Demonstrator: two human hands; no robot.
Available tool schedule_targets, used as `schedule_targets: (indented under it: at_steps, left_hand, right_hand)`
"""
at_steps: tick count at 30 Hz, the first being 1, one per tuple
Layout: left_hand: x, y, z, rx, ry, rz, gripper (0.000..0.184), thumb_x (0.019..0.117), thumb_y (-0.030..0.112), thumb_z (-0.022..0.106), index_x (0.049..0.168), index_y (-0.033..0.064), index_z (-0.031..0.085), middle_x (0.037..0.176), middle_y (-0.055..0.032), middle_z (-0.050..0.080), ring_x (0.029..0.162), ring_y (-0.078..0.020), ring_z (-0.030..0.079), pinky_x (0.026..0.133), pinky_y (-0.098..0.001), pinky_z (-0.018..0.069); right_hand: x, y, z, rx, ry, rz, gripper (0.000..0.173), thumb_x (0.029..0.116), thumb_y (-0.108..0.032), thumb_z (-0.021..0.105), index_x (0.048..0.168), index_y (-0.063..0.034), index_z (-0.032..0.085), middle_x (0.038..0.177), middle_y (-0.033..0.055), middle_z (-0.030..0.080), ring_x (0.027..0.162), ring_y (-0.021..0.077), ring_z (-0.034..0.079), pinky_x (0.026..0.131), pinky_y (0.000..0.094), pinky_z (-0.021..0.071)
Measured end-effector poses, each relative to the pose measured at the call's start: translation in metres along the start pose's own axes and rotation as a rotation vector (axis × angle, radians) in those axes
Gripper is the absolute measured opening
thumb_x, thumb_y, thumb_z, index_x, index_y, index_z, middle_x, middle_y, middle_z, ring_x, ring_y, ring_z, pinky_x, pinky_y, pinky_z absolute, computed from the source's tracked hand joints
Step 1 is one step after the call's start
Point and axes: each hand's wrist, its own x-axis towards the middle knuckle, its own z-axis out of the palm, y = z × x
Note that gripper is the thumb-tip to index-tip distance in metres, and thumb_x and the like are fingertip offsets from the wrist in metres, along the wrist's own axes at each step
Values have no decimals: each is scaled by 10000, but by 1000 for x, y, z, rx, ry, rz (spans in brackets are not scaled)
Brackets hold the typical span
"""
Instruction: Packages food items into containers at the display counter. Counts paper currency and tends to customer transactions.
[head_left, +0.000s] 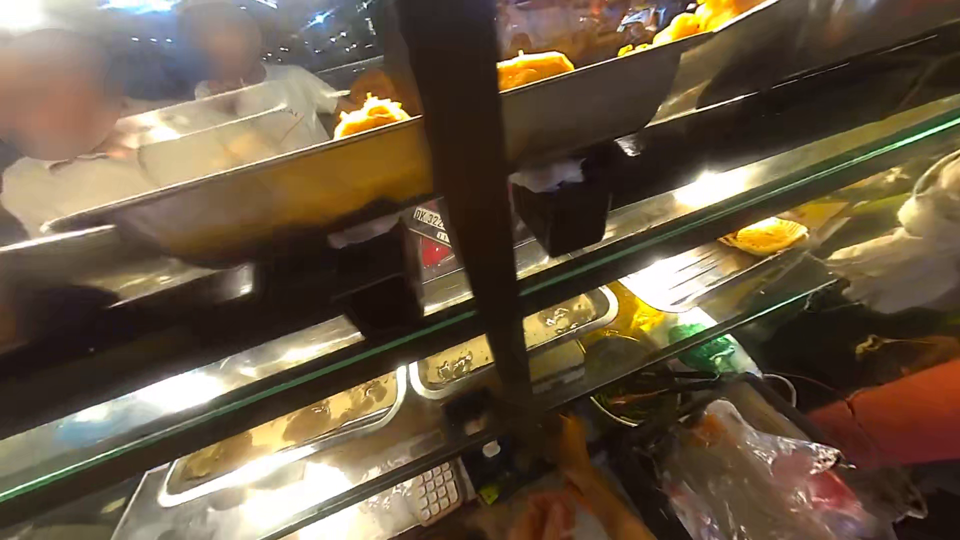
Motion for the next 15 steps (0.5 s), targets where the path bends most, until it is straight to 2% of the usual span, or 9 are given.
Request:
schedule_targets:
  at_steps: [2, 3, 5, 7, 8, 9, 11, 13, 15]
  left_hand:
    - [39, -4, 31, -44, 95, -32, 309, 1055, 109, 516, 1292, -77, 584, 1167, -197, 690, 1033, -239, 696, 906, -417, 583]
    - [60, -10, 46, -75, 179, -50, 288, 1048, 91, 522, 1266, -79, 602, 1116, -188, 697, 966, -216, 694, 865, -396, 580]
    - [97, -29, 68, -160, 338, -69, 253, 1034, 69, 538, 1195, -105, 625, 1009, -179, 695, 874, -185, 665, 823, -371, 564]
    - [133, -48, 83, -228, 349, -117, 237, 1062, 77, 470, 1181, -94, 583, 975, -153, 665, 840, -157, 640, 778, -314, 556]
    - [145, -52, 84, -190, 306, -145, 301, 1086, 90, 425, 1265, -119, 545, 1114, -217, 637, 976, -224, 616, 883, -361, 526]
    - [151, -50, 83, -98, 264, -172, 382, 1101, 110, 384, 1375, -133, 495, 1316, -290, 583, 1193, -318, 581, 1039, -431, 473]
    - [168, -42, 91, -6, 353, -305, 422, 1110, 163, 388, 1390, -136, 491, 1426, -319, 515, 1334, -397, 500, 1123, -503, 399]
    - [179, -30, 98, -36, 466, -367, 419, 1096, 157, 436, 1377, -148, 495, 1420, -315, 521, 1324, -392, 506, 1116, -489, 403]
    - [188, -36, 99, -117, 527, -375, 386, 1079, 116, 484, 1350, -157, 504, 1319, -318, 575, 1193, -363, 575, 1034, -460, 467]
  right_hand:
    - [-12, -9, -17, 121, 44, 38, 230, 951, -101, 670, 1069, 91, 716, 1192, 290, 646, 1119, 388, 636, 1006, 504, 517]
    - [-26, -15, -32, 157, 101, 11, 201, 978, -68, 605, 1055, 87, 707, 1161, 274, 643, 1066, 365, 640, 961, 490, 530]
    - [-56, -19, -69, -7, 227, -196, 194, 948, -61, 640, 1047, 67, 746, 1136, 298, 667, 1032, 410, 680, 936, 533, 563]
    - [-73, -17, -103, -96, 290, -349, 171, 921, -21, 664, 1043, 30, 774, 1042, 270, 681, 935, 387, 693, 861, 506, 587]
    - [-76, -19, -119, -112, 270, -374, 229, 912, 20, 639, 1100, 27, 770, 1050, 265, 689, 939, 381, 696, 868, 503, 585]
    - [-78, -20, -134, -132, 250, -387, 289, 909, 48, 610, 1159, 30, 753, 1070, 261, 704, 951, 377, 708, 876, 503, 586]
    - [-75, -15, -158, -159, 247, -426, 358, 921, 60, 563, 1238, 18, 725, 1099, 254, 726, 977, 373, 723, 894, 502, 582]
    - [-68, -8, -178, -131, 275, -505, 309, 946, 27, 576, 1207, 8, 741, 1200, 252, 699, 1112, 334, 691, 995, 447, 554]
    - [-62, -1, -195, -102, 299, -568, 264, 955, -12, 611, 1167, -21, 767, 1268, 259, 654, 1191, 301, 643, 1056, 403, 522]
